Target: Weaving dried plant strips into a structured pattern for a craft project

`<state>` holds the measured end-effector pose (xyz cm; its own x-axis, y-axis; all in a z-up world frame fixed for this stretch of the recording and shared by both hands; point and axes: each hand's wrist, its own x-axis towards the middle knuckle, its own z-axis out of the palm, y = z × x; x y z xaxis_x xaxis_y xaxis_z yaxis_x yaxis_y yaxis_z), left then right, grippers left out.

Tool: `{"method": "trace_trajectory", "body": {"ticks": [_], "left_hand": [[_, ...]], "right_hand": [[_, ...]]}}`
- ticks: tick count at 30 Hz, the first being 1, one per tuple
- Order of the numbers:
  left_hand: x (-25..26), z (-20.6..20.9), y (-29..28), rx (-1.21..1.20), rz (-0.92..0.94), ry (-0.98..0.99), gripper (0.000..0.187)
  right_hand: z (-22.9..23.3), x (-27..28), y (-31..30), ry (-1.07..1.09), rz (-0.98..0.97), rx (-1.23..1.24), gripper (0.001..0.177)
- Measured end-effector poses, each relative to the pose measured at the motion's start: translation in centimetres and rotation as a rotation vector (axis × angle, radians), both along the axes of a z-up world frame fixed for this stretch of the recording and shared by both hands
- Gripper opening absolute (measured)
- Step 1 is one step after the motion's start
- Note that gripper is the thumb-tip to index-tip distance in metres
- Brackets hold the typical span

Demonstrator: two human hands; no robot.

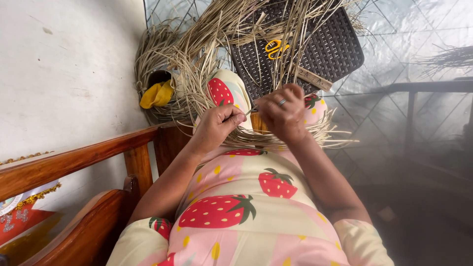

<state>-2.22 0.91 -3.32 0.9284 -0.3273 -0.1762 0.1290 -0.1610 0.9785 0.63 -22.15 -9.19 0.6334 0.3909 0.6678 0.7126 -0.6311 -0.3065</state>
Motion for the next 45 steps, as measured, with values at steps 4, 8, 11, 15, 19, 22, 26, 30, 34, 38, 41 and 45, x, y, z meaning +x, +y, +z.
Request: {"method": "trace_trajectory", "body": {"ticks": [4,8,11,15,19,22,26,30,34,38,41,45], "left_hand": [[-0.3,0.6,2.2,0.174,-0.035,-0.065,0.011],[0.0,0.8,4.4,0.463,-0.003,-0.219,0.008],[-0.2,-1.8,4.0,0.595,-0.018,-0.328,0.004],[-0.4,-2.3,0.9,0.641,-0.078,-0.501,0.007],[0.1,-0.8,1.2,0.601,-0.097,-0.555,0.004],[0.9,-2.3,4.7,0.574,-0.075,-0.533,0.007],[2.0,-5.1,11.3,0.796,0.158,-0.515,0.005],[2.0,-5.5,14.1,1.101,0.298,-0.545,0.005],[3.6,-2.1,9.2,1.379,0.394,-0.715,0.020],[1.8,-2.0,0.2,0.979,0.157,-1.226,0.021],[1.0,-5.1,-2.1,0.732,0.085,-1.231,0.019],[1.6,-7.0,-1.6,0.708,0.141,-1.224,0.004]], "right_hand": [[-6.2,1.5,-8.5,-0.008,-0.371,-0.055,0.014],[-5.5,1.1,-14.9,0.369,-0.636,-0.241,0.023],[-2.1,0.2,-11.3,0.528,-0.525,-0.154,0.028],[0.6,-1.2,-1.7,0.455,-0.021,0.041,0.032],[-2.8,-3.6,-0.6,0.657,0.112,0.229,0.018],[-4.0,-2.9,-3.2,0.846,-0.064,0.123,0.016],[-6.6,-2.0,-8.0,0.940,-0.323,0.123,0.013],[-6.1,-2.3,-8.4,1.018,-0.327,0.286,0.011],[-5.4,-2.5,-6.2,1.079,-0.302,0.294,0.007],[-2.4,-3.0,-1.4,1.270,-0.050,0.592,0.009],[-0.6,-3.1,-0.2,1.317,0.017,0.721,0.012],[-1.1,-3.9,-1.2,1.300,-0.013,0.850,0.008]]}}
